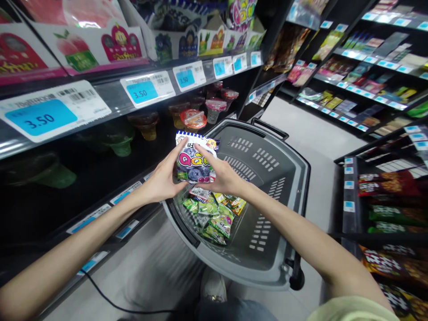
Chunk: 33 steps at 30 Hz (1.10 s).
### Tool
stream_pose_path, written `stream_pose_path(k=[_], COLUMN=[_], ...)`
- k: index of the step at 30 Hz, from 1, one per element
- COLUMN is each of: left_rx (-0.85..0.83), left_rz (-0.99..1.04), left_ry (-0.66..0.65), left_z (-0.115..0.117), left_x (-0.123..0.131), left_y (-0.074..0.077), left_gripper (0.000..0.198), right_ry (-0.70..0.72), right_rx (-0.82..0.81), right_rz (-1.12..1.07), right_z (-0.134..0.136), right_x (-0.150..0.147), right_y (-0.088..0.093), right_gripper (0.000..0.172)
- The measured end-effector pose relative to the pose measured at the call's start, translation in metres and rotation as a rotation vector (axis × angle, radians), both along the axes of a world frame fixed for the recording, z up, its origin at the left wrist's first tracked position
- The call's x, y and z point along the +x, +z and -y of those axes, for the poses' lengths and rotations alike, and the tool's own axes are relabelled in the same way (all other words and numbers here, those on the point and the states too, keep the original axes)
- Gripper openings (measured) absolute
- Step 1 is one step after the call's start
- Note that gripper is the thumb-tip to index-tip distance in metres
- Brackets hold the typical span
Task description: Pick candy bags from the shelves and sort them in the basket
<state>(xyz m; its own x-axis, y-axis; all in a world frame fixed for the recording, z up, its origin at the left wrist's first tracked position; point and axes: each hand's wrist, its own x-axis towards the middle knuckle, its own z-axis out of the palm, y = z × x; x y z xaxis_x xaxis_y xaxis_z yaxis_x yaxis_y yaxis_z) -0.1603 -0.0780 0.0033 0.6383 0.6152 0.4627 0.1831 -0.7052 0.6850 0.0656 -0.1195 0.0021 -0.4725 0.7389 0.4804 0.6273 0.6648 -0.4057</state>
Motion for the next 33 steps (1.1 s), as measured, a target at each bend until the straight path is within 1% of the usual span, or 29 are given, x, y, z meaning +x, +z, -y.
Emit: stream_pose_path(k=[7, 15, 20, 27, 33], left_rx=[-0.043, -0.041, -0.09, -0.184, -0.208], left_rz=[-0.036, -0.035, 0.006, 0.13, 0.2], left_ry=[-0.009, -0.006, -0.041, -0.117, -0.136], left_z=[0.0, 0.0, -0.003, -0.012, -0.015], left_x=[0.0, 0.0, 0.0, 0.0, 0.003], left_y=[0.004, 0.002, 0.001, -0.008, -0.007], left_gripper=[0.108, 0.108, 0.111, 0.113, 0.11], right_ry=[0.011, 0.025, 0.018, -0.014, -0.048], right_rx=[-0.002, -0.039, -0.069, -0.161, -0.217], right_rz=[-0.012, -0.056, -0.097, -0.168, -0.218], right_z=[-0.001, -0.001, -0.001, -0.002, -0.006], right_x=[-0.001, -0.001, -0.002, 0.0, 0.003], right_y=[0.002, 0.002, 0.003, 0.004, -0.001], right_gripper=[0.112, 0.109, 0.109, 0.112, 0.117])
